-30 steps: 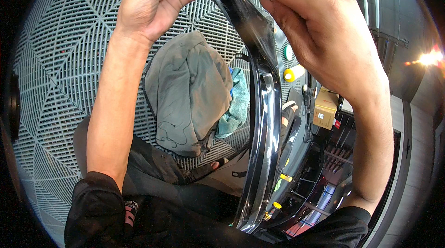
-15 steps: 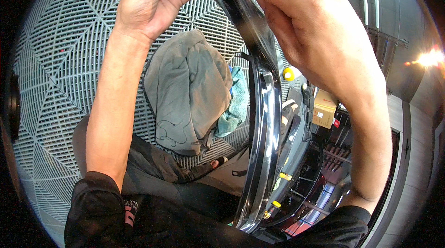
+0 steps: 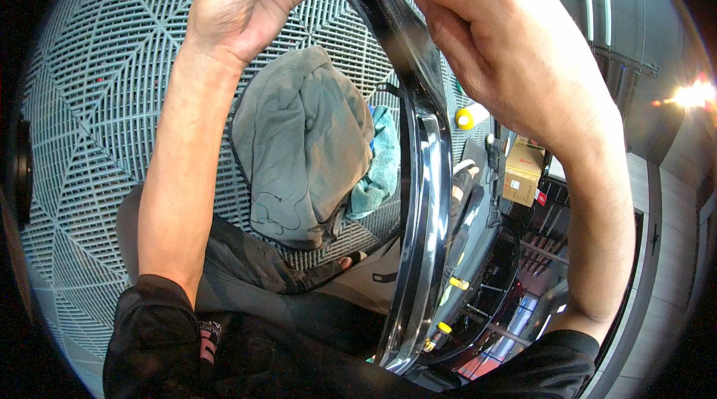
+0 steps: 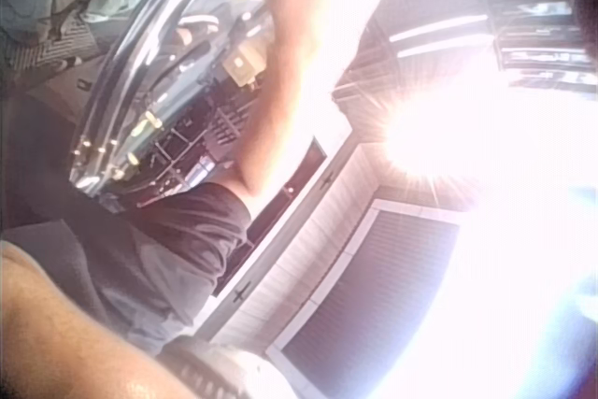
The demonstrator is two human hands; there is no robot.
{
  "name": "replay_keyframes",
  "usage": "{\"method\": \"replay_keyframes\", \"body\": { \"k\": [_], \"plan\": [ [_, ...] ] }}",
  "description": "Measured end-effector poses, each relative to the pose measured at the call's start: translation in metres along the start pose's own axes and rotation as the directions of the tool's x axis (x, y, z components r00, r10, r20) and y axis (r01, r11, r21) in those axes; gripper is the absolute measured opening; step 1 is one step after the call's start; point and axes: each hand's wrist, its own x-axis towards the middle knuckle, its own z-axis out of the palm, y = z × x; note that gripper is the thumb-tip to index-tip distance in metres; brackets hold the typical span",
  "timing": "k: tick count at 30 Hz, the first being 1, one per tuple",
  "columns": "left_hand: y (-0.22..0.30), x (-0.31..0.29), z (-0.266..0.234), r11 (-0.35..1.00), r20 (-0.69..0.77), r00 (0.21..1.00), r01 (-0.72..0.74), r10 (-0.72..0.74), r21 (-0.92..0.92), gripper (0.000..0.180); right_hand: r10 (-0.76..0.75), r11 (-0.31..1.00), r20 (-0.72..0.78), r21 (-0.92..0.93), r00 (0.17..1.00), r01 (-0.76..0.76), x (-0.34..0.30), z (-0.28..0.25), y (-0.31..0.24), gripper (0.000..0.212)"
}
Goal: The person uses a small blade to carefully trim and remove excess material from a black plastic car trim piece. They hold the trim with one hand and scrape along its edges with the blade, occasionally rotating the piece to access different sides.
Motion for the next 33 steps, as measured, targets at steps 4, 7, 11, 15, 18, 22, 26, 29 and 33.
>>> {"method": "replay_keyframes", "body": {
  "k": [4, 7, 11, 15, 18, 22, 26, 29, 33],
  "plan": [
    [-0.001, 0.000, -0.001, 1.000, 0.045, 0.999, -0.028, 0.028, 0.006, 0.047, 0.003, 0.998, 0.020, -0.056, 1.000, -0.002, -0.001, 0.000, -0.003, 0.052],
    [-0.002, 0.000, -0.003, 0.999, 0.069, 0.997, -0.047, 0.047, 0.006, 0.048, -0.003, 0.991, 0.027, -0.136, 1.000, 0.007, -0.001, -0.001, -0.003, 0.051],
    [-0.003, 0.002, -0.004, 0.999, 0.046, 0.998, -0.036, 0.036, 0.003, 0.047, -0.029, 0.999, 0.026, -0.035, 0.999, 0.030, 0.000, 0.004, 0.007, 0.046],
    [-0.003, 0.003, -0.004, 0.999, 0.082, 0.996, -0.047, 0.047, 0.002, 0.047, -0.026, 0.995, -0.159, 0.092, 0.987, 0.041, -0.006, 0.025, 0.015, 0.052],
    [-0.002, 0.002, -0.005, 0.999, 0.106, 0.993, -0.050, 0.050, 0.003, 0.047, -0.025, 0.993, -0.156, 0.109, 0.987, 0.043, -0.012, 0.029, 0.019, 0.054],
    [0.000, 0.001, -0.002, 1.000, 0.070, 0.997, -0.030, 0.030, 0.004, 0.048, 0.021, 0.997, -0.143, 0.082, 0.989, -0.010, -0.014, 0.029, 0.017, 0.054],
    [0.001, -0.002, 0.002, 0.997, 0.088, 0.994, -0.070, 0.068, 0.019, 0.048, 0.004, 0.995, -0.155, 0.095, 0.988, 0.011, -0.013, 0.030, 0.015, 0.053],
    [0.001, 0.000, 0.003, 0.998, 0.000, 1.000, -0.008, 0.008, 0.058, 0.049, 0.008, 0.995, -0.149, 0.102, 0.989, 0.007, -0.014, 0.031, 0.016, 0.053],
    [0.000, -0.001, -0.001, 0.998, 0.088, 0.995, -0.060, 0.057, 0.029, 0.049, 0.002, 0.995, -0.143, 0.102, 0.990, 0.012, -0.015, 0.033, 0.018, 0.053]
  ]
}}
